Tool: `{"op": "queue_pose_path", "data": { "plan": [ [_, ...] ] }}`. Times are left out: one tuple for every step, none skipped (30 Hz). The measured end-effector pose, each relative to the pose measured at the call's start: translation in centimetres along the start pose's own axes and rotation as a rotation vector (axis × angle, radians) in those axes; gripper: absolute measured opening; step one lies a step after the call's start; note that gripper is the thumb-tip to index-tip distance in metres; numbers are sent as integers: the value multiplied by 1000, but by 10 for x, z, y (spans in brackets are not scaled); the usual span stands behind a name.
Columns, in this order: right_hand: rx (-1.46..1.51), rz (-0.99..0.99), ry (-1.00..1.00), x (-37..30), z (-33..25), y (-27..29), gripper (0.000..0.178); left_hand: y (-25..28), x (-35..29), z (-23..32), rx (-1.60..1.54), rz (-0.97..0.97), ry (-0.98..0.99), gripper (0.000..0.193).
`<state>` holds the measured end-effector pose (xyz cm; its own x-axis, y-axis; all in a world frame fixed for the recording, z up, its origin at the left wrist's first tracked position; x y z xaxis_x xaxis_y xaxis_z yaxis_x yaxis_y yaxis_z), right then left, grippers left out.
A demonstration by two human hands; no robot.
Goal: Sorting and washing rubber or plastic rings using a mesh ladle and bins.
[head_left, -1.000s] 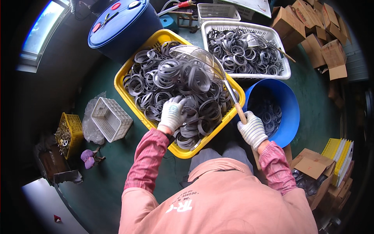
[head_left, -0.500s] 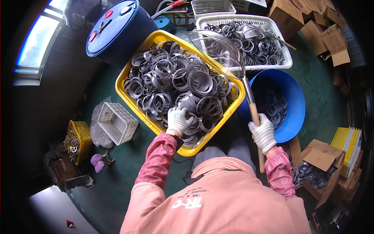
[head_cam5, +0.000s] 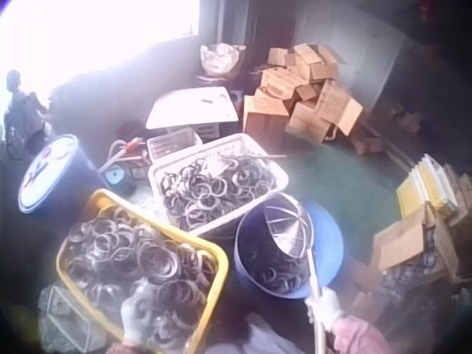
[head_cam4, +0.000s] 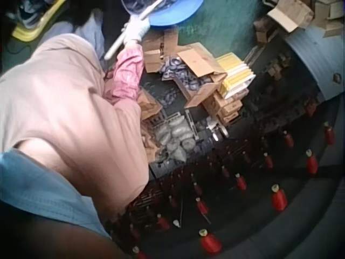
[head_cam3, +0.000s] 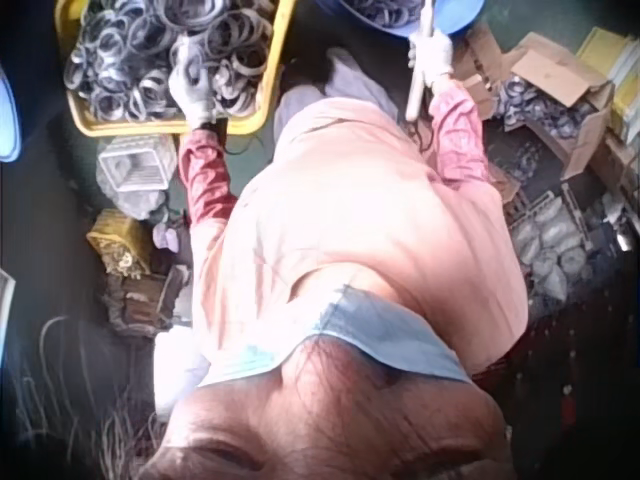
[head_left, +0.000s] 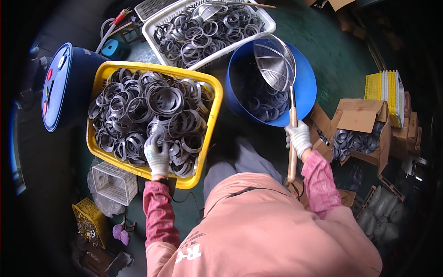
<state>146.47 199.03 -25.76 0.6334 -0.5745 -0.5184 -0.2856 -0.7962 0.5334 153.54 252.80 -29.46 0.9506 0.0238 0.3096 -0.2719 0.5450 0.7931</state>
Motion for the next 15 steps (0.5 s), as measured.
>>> {"op": "queue_pose_path", "data": {
  "plan": [
    [63,-17,-37,25,11,4,13,-3,-11,11,-21,-24,6,39],
    [122,-44,-77,51,23,4,12,-4,-24,20,-34,-48,20,39],
    [205,-84,-128,80,30,-1,11,-2,-42,27,-46,25,24,38],
    [317,-184,-213,111,45,-12,15,-9,-57,26,-72,-4,102,34],
    [462,-340,-278,127,50,-38,17,16,-74,27,-47,0,158,34],
    [574,-487,-391,156,64,-63,19,18,-89,29,-31,-26,240,33],
    [703,-748,-419,169,74,-92,18,21,-108,29,34,-99,318,33],
    [828,-1013,-467,167,83,-114,17,27,-130,28,97,-167,407,33],
    [900,-944,-558,174,103,-127,15,33,-163,24,139,-240,497,32],
    [959,-853,-642,183,121,-136,14,32,-196,23,158,-311,586,32],
    [1030,-859,-636,197,118,-149,19,23,-213,26,169,-407,670,31],
    [1112,-853,-644,193,123,-168,24,31,-239,22,207,-473,753,31],
    [950,-745,-653,180,145,-186,24,49,-276,18,214,-486,860,32],
    [789,-633,-638,167,165,-196,26,65,-312,16,210,-498,961,32],
    [632,-626,-625,163,181,-203,29,74,-332,12,207,-467,986,32]
  ]
}}
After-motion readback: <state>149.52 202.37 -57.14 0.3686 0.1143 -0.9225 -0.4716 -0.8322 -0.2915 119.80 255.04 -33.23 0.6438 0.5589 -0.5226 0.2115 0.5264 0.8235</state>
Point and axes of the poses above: each hand's wrist, its own x-axis towards the middle knuckle, its own y-axis out of the back of the hand, z = x × y, the point moved 10 cm from there along x, towards the middle knuckle, and after that the axes turned 2 degrees about z, right-handed, at the moved point
